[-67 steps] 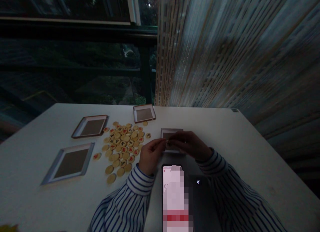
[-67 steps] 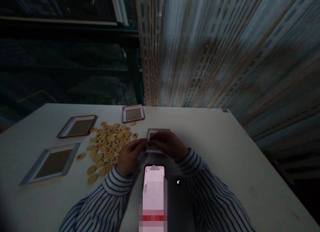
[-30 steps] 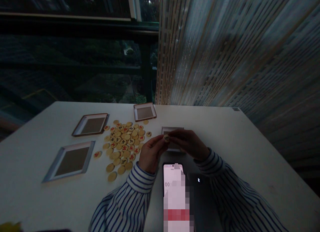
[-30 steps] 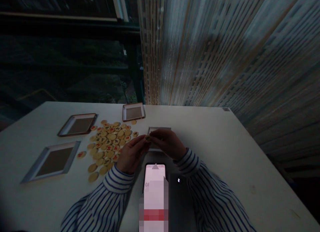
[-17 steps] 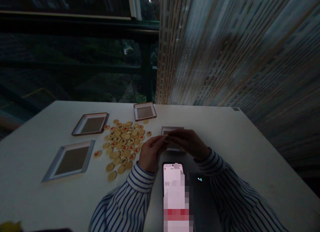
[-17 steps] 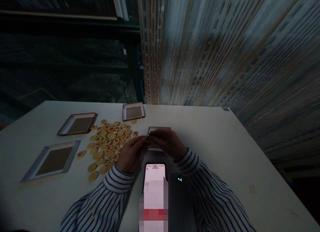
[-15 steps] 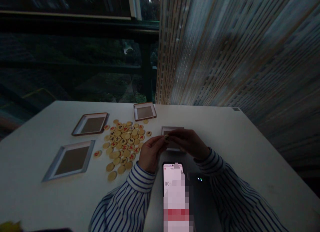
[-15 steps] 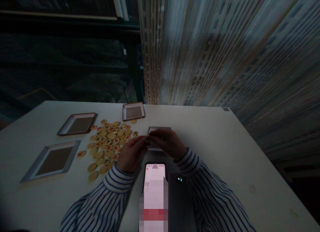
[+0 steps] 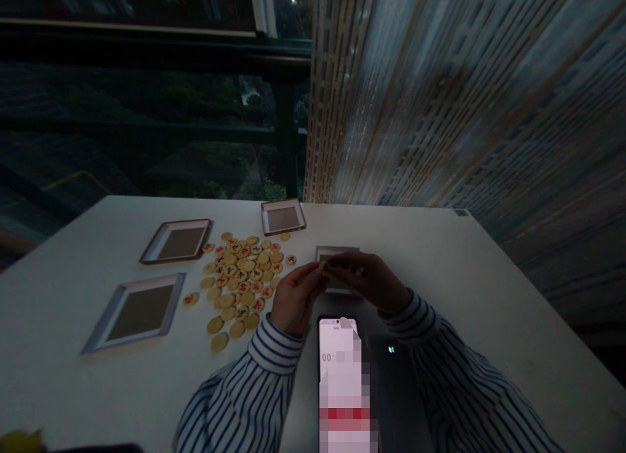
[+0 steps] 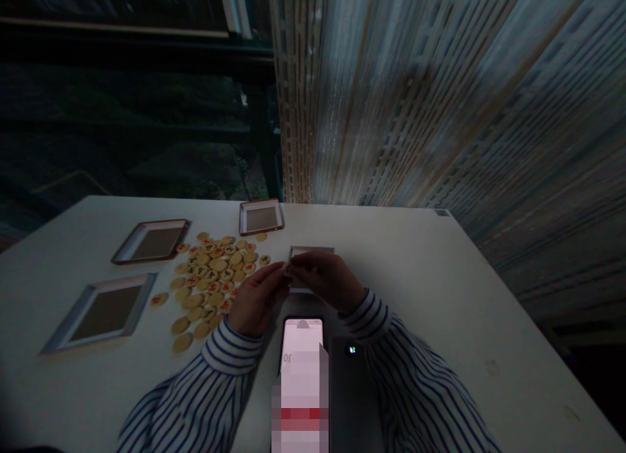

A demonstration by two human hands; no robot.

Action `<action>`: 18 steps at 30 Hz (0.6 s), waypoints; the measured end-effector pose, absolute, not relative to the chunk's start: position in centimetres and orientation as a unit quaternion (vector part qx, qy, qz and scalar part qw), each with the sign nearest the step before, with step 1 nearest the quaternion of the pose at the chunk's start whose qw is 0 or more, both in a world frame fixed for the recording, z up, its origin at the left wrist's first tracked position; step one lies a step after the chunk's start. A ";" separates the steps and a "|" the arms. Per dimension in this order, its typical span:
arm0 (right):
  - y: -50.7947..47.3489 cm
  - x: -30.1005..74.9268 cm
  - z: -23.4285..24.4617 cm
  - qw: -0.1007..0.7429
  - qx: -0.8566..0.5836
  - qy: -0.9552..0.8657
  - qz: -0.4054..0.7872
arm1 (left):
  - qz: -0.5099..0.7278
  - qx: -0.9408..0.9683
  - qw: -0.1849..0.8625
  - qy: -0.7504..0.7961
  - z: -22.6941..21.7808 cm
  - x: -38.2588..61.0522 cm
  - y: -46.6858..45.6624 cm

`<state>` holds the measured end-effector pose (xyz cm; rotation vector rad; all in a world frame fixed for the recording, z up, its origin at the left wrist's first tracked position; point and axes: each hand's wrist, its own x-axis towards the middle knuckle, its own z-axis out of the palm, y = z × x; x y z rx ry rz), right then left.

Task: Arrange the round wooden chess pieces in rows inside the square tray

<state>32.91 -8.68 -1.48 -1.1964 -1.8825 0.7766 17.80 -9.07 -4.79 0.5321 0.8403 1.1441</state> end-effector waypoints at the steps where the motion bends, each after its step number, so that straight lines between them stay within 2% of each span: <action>1: -8.7 32.9 -1.5 0.380 -0.463 -0.745 0.294 | 0.521 0.242 0.726 0.378 -4.8 17.8 -9.1; 13: -8.5 33.2 -1.7 0.355 -0.435 -0.804 0.197 | 0.529 0.239 0.718 0.384 -4.9 18.0 -9.1; 18: -8.5 33.5 -1.7 0.311 -0.428 -0.837 0.140 | 0.523 0.257 0.712 0.391 -5.3 18.0 -9.0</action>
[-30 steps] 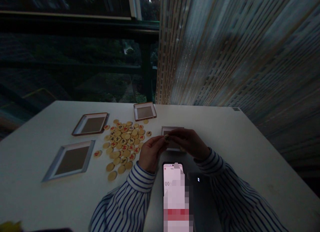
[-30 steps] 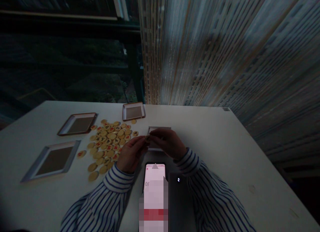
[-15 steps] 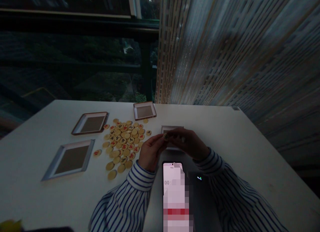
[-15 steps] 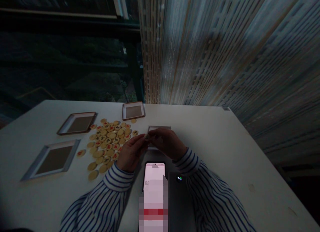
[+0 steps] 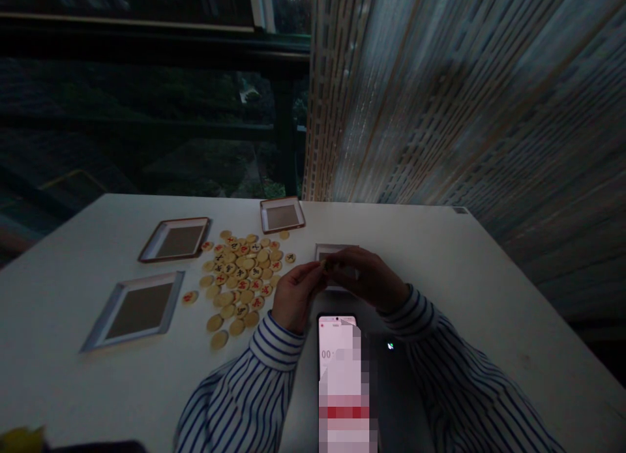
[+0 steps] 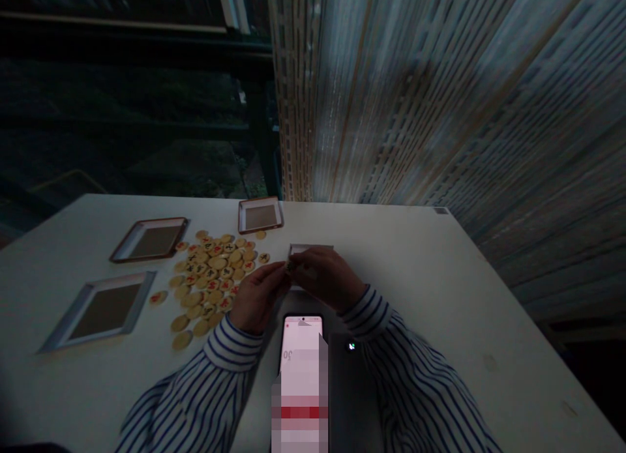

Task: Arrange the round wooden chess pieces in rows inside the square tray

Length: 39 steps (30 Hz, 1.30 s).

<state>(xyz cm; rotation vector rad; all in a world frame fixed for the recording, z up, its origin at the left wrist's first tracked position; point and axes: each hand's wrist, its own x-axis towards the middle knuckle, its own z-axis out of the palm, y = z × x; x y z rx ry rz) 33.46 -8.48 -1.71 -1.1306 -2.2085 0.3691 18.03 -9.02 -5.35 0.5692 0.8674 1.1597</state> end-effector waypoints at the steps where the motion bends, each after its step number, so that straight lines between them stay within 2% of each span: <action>1: -8.5 33.5 -1.7 0.301 -0.424 -0.844 0.130 | 0.521 0.260 0.712 0.392 -5.4 18.0 -9.0; 11: -8.7 34.1 -1.1 0.240 -0.434 -0.866 0.071 | 0.509 0.383 0.644 0.424 -6.8 17.6 -8.7; 21: -8.3 35.7 -0.3 0.189 -0.470 -0.859 0.082 | 0.498 0.505 0.454 0.539 -6.3 16.5 -8.2; 29: -7.7 37.2 -1.3 0.084 -0.494 -0.860 0.102 | 0.483 0.526 0.444 0.542 -7.3 16.5 -8.0; 39: -7.5 36.9 -2.1 0.046 -0.481 -0.869 0.111 | 0.471 0.543 0.439 0.540 -7.4 16.5 -7.9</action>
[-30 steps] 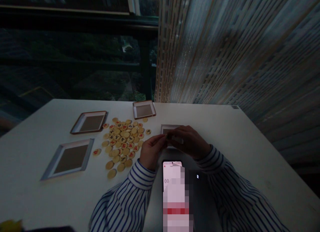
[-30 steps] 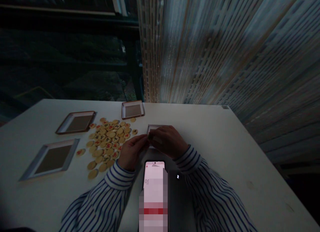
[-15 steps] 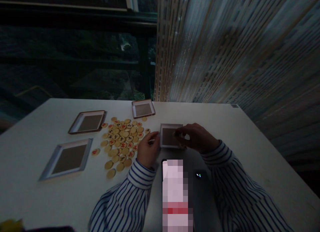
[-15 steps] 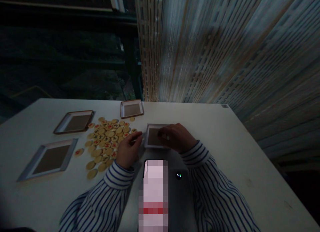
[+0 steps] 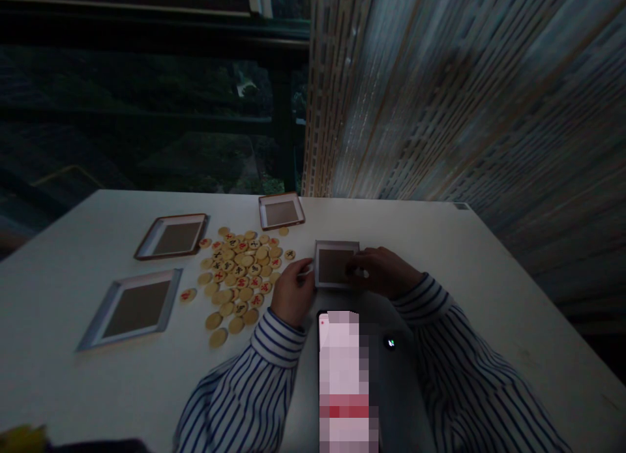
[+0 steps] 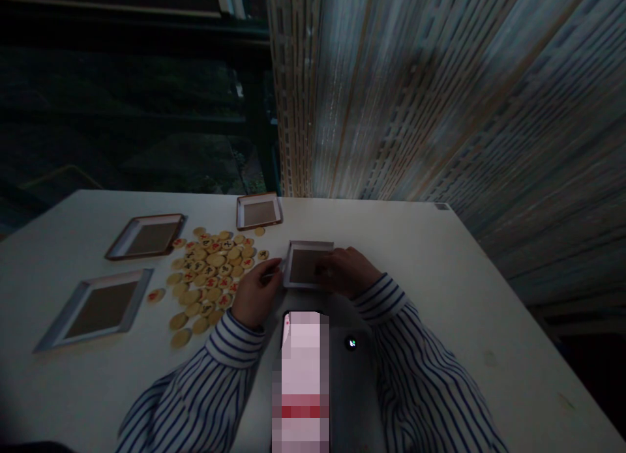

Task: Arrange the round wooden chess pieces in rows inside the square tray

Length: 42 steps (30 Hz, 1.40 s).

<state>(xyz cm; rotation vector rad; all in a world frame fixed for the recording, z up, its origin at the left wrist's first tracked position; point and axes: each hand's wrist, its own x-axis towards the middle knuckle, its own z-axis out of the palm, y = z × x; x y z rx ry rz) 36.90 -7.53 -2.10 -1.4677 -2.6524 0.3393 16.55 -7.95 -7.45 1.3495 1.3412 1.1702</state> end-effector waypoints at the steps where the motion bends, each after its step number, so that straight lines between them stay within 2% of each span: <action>1: -7.5 36.9 -2.2 0.044 -0.480 -0.869 0.113 | 0.468 0.548 0.434 0.541 -7.5 16.5 -7.9; 31: -7.3 36.6 -3.5 0.002 -0.493 -0.864 0.102 | 0.431 0.605 0.400 0.537 -8.6 16.4 -7.9; 42: -7.3 36.5 -3.3 -0.017 -0.501 -0.858 0.112 | 0.356 0.679 0.334 0.549 -8.8 16.4 -7.7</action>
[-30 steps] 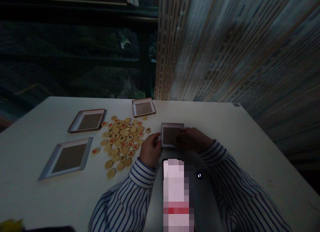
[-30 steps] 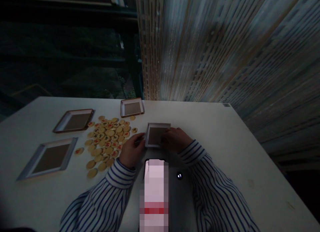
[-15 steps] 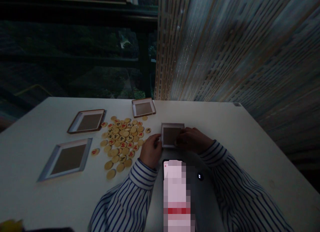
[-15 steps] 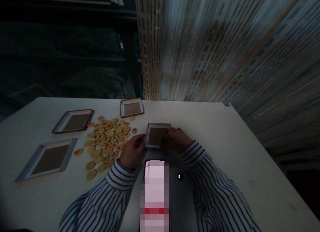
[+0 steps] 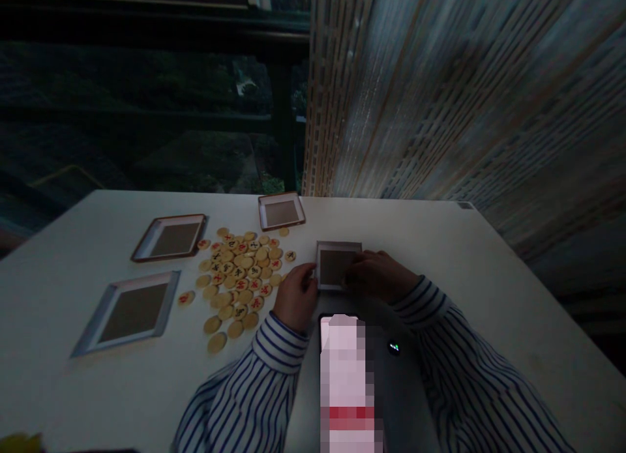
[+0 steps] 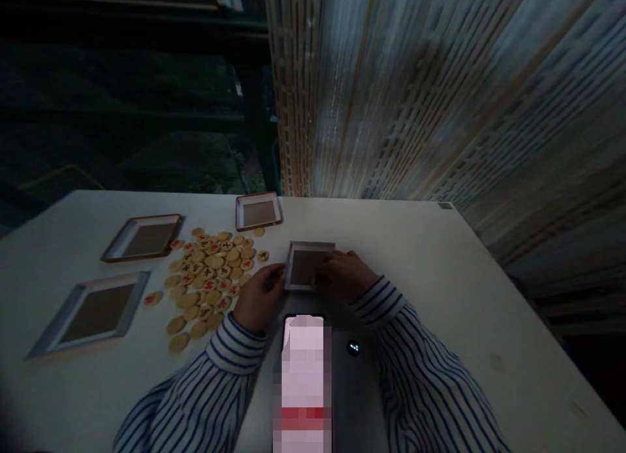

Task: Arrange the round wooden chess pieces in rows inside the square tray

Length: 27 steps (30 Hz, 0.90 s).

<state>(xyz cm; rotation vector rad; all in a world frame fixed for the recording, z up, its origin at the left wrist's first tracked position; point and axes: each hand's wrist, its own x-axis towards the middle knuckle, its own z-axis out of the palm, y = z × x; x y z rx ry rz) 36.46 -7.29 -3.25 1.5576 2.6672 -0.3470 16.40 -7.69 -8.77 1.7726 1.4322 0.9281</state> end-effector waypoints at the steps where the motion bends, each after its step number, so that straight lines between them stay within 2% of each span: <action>1: -7.3 36.4 -3.2 0.019 0.501 0.858 -0.113 | 0.354 0.681 0.332 0.548 -8.8 16.4 -7.7; 27: -7.5 36.2 -2.6 0.036 0.494 0.858 -0.140 | 0.350 0.713 0.276 0.542 -8.5 16.3 -7.7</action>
